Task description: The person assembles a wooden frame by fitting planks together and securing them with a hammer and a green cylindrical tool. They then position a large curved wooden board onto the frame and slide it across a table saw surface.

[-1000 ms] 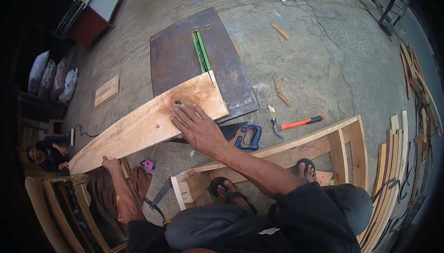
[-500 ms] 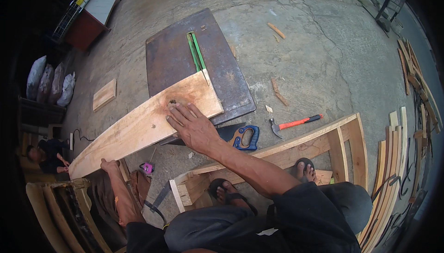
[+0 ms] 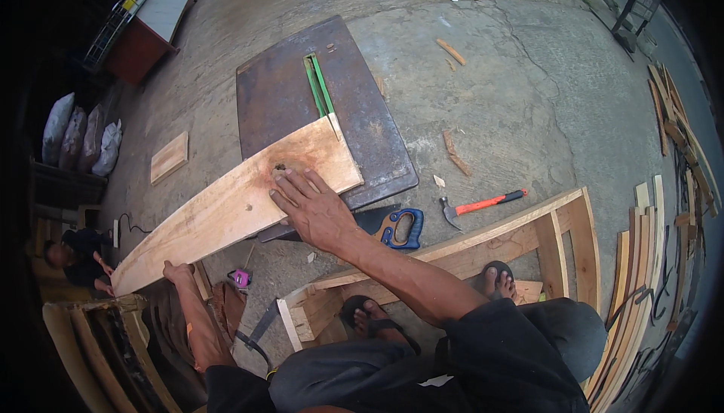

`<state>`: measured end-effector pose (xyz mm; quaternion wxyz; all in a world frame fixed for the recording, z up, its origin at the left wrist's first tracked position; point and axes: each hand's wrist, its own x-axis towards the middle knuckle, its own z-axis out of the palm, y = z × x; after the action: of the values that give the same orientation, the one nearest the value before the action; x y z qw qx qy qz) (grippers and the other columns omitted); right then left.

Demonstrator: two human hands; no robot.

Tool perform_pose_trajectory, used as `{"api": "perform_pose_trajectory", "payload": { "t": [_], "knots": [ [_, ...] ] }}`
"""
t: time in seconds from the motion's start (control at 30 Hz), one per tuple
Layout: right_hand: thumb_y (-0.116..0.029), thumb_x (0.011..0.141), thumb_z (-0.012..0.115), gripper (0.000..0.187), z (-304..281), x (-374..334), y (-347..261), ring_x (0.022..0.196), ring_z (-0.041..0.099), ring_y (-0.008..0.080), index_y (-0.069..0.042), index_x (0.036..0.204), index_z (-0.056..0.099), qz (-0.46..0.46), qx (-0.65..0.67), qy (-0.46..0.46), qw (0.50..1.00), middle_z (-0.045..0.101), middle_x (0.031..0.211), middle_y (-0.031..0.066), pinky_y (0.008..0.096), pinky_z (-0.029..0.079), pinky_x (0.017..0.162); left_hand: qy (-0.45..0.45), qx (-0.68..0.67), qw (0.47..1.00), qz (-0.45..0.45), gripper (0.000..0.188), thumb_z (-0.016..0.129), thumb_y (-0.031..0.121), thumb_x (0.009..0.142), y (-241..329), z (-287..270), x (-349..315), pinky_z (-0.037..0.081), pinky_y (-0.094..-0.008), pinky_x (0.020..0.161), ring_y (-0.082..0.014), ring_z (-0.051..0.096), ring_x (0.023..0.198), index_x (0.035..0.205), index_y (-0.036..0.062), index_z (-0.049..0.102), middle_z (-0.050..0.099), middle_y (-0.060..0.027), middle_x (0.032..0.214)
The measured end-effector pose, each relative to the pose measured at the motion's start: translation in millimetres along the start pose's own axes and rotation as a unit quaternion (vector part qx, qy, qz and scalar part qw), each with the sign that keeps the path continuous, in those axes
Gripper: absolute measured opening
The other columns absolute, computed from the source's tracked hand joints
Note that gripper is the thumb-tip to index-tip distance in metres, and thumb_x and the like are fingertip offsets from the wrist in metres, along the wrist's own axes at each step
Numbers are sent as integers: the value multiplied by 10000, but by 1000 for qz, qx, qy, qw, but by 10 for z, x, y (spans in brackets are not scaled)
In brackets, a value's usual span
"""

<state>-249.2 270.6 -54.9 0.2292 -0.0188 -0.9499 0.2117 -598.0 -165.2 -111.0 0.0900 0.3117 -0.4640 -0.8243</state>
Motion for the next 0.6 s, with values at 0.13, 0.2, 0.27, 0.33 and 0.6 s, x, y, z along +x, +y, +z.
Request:
{"api": "perform_pose_trajectory", "payload": {
  "t": [0.13, 0.2, 0.27, 0.33, 0.6],
  "knots": [
    [-277, 916, 651, 565, 20, 4, 36, 1466, 376, 309, -58, 1425, 539, 1, 0, 6, 1000, 478, 1527, 146, 485, 249, 1235, 2, 11, 1000, -2, 583, 414, 421, 1054, -51, 61, -49, 323, -570, 1181, -370, 424, 1431, 1503, 50, 437, 457, -147, 1554],
    [-282, 911, 659, 572, 34, 18, 39, 1466, 377, 310, -57, 1424, 541, -2, -10, 7, 1000, 482, 1523, 148, 487, 251, 1235, 3, 18, 1000, -7, 584, 413, 420, 1054, -23, 71, -23, 330, -574, 1177, -370, 432, 1425, 1505, 51, 433, 463, -148, 1548],
    [-295, 910, 663, 579, 41, 39, 33, 1464, 381, 313, -54, 1422, 543, -1, 3, 12, 1000, 487, 1519, 150, 488, 250, 1235, -1, 14, 1000, -5, 581, 414, 420, 1054, -6, 72, 2, 338, -577, 1171, -371, 438, 1421, 1502, 51, 436, 469, -148, 1543],
    [-307, 911, 665, 585, 38, 47, 32, 1462, 383, 314, -51, 1422, 543, 0, 7, 12, 1000, 489, 1517, 152, 490, 250, 1236, -2, 17, 1000, -6, 580, 413, 420, 1054, -17, 92, 7, 343, -580, 1167, -371, 441, 1419, 1500, 50, 438, 475, -148, 1539],
    [-314, 906, 677, 597, 56, 82, 66, 1462, 385, 316, -50, 1424, 541, 4, 7, 6, 1000, 488, 1518, 157, 494, 247, 1235, -4, 10, 1000, -14, 579, 414, 411, 1058, -55, 194, -76, 333, -591, 1171, -380, 430, 1424, 1493, 31, 441, 475, -159, 1535]
  ]
}}
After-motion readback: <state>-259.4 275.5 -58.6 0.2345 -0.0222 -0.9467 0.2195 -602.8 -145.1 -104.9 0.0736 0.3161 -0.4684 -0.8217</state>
